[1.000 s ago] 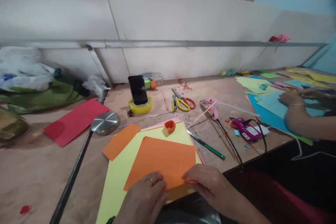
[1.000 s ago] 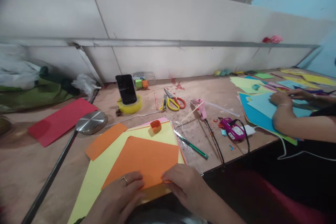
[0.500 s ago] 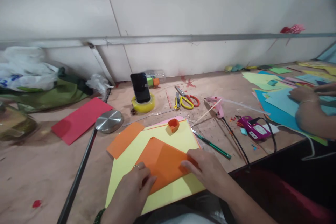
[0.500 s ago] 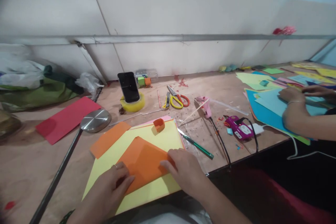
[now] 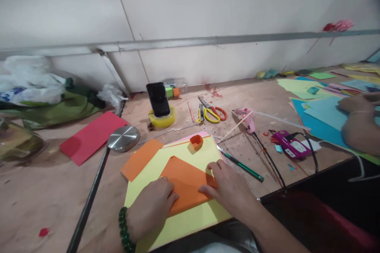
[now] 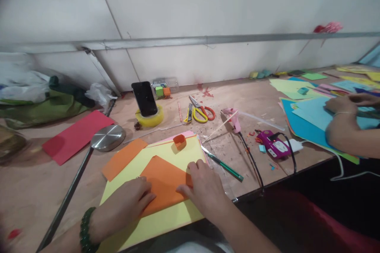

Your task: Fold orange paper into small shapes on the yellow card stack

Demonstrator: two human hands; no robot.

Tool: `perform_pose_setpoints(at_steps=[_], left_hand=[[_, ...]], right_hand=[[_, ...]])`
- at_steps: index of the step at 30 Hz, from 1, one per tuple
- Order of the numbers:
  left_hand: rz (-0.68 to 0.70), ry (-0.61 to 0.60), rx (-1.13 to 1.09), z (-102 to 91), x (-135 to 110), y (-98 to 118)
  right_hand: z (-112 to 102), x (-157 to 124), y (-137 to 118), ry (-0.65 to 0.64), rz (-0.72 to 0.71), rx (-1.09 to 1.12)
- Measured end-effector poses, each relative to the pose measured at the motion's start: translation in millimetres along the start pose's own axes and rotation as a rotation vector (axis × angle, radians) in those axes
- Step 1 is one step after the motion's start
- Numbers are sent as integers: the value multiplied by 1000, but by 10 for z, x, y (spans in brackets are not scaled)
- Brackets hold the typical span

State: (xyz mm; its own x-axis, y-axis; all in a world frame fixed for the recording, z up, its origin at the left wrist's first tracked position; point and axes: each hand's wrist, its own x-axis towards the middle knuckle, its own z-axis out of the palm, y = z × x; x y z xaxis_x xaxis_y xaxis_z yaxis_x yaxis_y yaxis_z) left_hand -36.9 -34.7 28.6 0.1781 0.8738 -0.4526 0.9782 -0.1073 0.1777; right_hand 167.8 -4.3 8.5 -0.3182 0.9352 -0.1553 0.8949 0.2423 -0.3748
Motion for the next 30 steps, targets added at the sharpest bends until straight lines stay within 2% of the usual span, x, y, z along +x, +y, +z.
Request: perform_pose_setpoints(at_steps=[5,8,10,12,15,17,19,21,26,30], left_hand=[[18,-44,54,-97,7,34],[11,-64,107,-191,19,57],[32,-35,130,-246,49,62],[85,74,113,-283,97,55],[174,315,36,-324,186,37],[231,398,-2,-354,247,29],[292,355,-44,-378,307,21],[323,243,-135,-383,367,4],[241,10,-561,-298,497,-90],[229,-68,-678,-226,550,-153]], right_hand=[[-56,49,-14,-58,40,54],[-73,79,9,-79,18,57],[-65,92,28,-86,-24,51],[-52,96,41,-83,-81,79],[-54,88,38,-103,-113,138],[-74,80,23,-131,-108,158],[-94,75,8,-151,-100,172],[-101,78,1,-154,-89,176],[-56,103,8,-155,-98,154],[-41,105,-9,-157,-113,142]])
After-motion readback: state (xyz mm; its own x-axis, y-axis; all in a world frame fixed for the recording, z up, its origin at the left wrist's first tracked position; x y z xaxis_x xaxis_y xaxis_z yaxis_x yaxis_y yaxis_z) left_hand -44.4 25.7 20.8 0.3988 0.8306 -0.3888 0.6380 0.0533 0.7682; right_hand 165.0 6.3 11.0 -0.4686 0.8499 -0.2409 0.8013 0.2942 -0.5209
